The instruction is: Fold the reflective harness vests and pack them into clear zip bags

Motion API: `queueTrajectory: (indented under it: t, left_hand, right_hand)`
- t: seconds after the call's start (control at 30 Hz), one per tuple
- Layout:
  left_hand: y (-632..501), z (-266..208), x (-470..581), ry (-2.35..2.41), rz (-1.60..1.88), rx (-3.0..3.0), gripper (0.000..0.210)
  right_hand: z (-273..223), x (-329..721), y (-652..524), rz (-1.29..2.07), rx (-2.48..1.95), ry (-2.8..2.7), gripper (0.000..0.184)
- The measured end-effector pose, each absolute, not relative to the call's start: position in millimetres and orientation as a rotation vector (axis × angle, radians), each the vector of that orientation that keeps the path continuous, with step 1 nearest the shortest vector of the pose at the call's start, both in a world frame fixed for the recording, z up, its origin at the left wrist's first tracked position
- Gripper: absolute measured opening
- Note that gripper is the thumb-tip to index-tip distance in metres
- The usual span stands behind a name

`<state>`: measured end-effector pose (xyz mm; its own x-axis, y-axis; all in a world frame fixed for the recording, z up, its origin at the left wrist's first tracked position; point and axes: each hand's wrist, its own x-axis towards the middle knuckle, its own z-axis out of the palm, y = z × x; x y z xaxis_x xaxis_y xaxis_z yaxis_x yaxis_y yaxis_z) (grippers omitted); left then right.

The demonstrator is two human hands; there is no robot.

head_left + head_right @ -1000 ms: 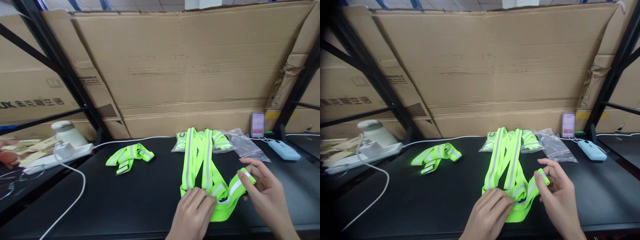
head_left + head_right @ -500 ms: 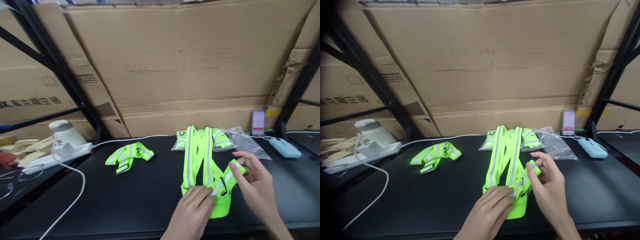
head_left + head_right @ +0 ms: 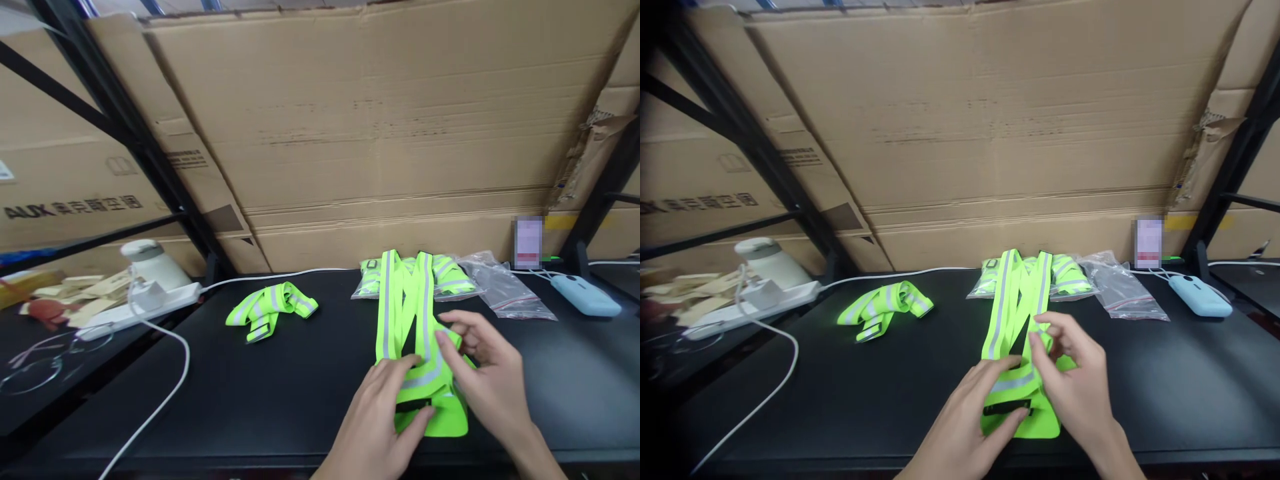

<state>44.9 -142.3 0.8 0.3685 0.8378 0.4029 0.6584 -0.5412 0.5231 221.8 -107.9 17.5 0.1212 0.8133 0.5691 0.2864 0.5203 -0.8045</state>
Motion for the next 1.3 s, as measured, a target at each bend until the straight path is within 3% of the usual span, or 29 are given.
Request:
queueTrajectory:
  t: [0.07,0.17,0.5,0.8,0.97,1.07,1.2,1.3]
  left_hand:
    - [-138.5,2.6,54.8,1.374,0.872,2.395,0.062]
    - [-129.0,8.4,72.8,1.366,0.808,2.446,0.066]
    - [-109.1,7.7,89.5,1.199,0.763,2.298,0.031]
    - [-118.4,9.6,84.0,1.071,0.713,2.467,0.038]
    - [-124.0,6.4,82.0,1.131,0.675,2.783,0.045]
    - [-133.2,6.5,76.3,1.134,0.850,2.862,0.048]
    - [-151.4,0.9,68.5,1.341,1.288,2.794,0.032]
    - [-162.3,-11.5,67.9,1.508,1.241,2.801,0.035]
  right_hand:
    - [14.8,230.3,-109.0,0.525,-1.014,-1.327,0.020]
    - [11.2,239.8,-112.4,0.513,-1.006,-1.240,0.024]
    - [8.1,254.3,-116.3,0.535,-1.030,-1.001,0.029]
    - [1.3,266.1,-114.4,0.498,-1.089,-0.866,0.035]
    - [7.6,256.4,-115.4,0.472,-1.028,-1.002,0.028]
    - [10.6,248.3,-116.5,0.459,-0.986,-1.121,0.023]
    - [10.5,244.6,-115.6,0.462,-0.982,-1.168,0.022]
    - [9.9,241.9,-113.4,0.478,-0.961,-1.171,0.022]
